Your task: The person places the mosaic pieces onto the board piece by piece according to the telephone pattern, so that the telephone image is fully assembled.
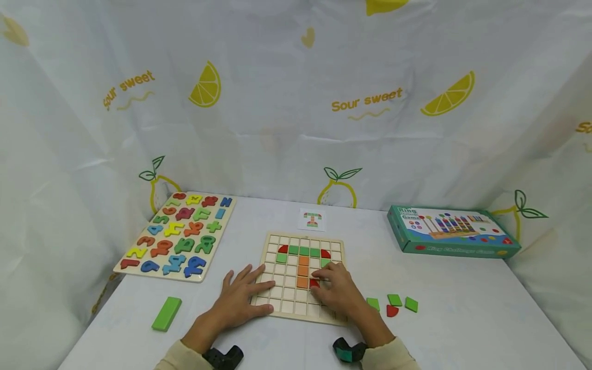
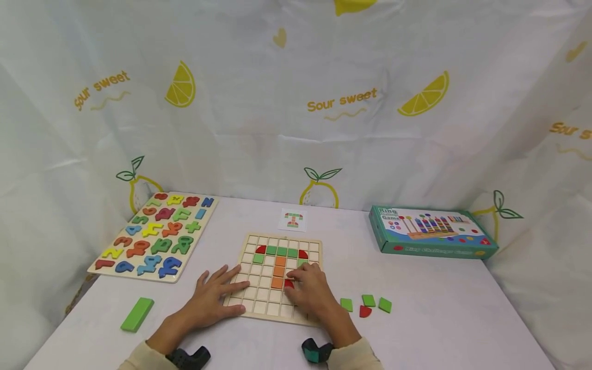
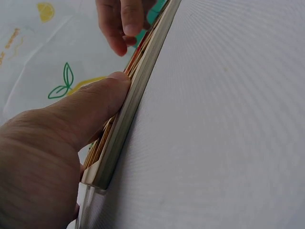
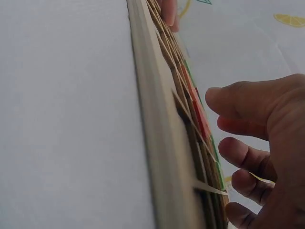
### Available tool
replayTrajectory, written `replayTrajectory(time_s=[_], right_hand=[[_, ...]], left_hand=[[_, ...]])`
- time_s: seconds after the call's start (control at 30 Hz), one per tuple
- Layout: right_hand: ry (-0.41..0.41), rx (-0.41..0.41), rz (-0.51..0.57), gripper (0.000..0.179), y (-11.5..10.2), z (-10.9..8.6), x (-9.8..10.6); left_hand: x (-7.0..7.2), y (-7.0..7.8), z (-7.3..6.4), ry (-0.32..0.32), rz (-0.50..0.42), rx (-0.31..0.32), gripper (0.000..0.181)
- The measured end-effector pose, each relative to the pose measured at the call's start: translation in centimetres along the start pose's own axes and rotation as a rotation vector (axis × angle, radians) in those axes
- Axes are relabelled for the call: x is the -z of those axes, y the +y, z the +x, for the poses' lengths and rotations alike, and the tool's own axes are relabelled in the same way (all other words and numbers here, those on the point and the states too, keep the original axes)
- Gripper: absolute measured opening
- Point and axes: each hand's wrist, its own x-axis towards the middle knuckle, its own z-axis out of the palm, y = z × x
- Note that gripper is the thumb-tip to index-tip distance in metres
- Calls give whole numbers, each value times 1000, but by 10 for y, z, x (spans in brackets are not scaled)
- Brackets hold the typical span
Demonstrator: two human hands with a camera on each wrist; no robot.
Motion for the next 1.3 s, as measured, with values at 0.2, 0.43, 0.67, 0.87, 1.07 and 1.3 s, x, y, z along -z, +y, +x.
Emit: replayTrajectory(time_s=[0.2, 0.43, 0.67, 0.87, 1.07, 1.3], right_hand=[[28, 4, 37, 28, -4, -7, 27], [89, 79, 44, 33, -3, -22, 70], [190, 165, -46, 37, 14, -46, 105], [215, 161, -80, 38, 35, -66, 118], [153, 98, -69, 38, 58, -82, 122], [14, 18, -35, 33, 82, -89, 120]], left_hand=[[1, 0, -1, -2, 5, 7, 62], [0, -1, 0, 6, -2, -4, 62], [1, 1, 1, -4, -10, -4, 61], [2, 3, 0, -14, -10, 0, 62], [0, 3, 0, -13, -16, 4, 63], [0, 2, 0, 0, -8, 0, 62]])
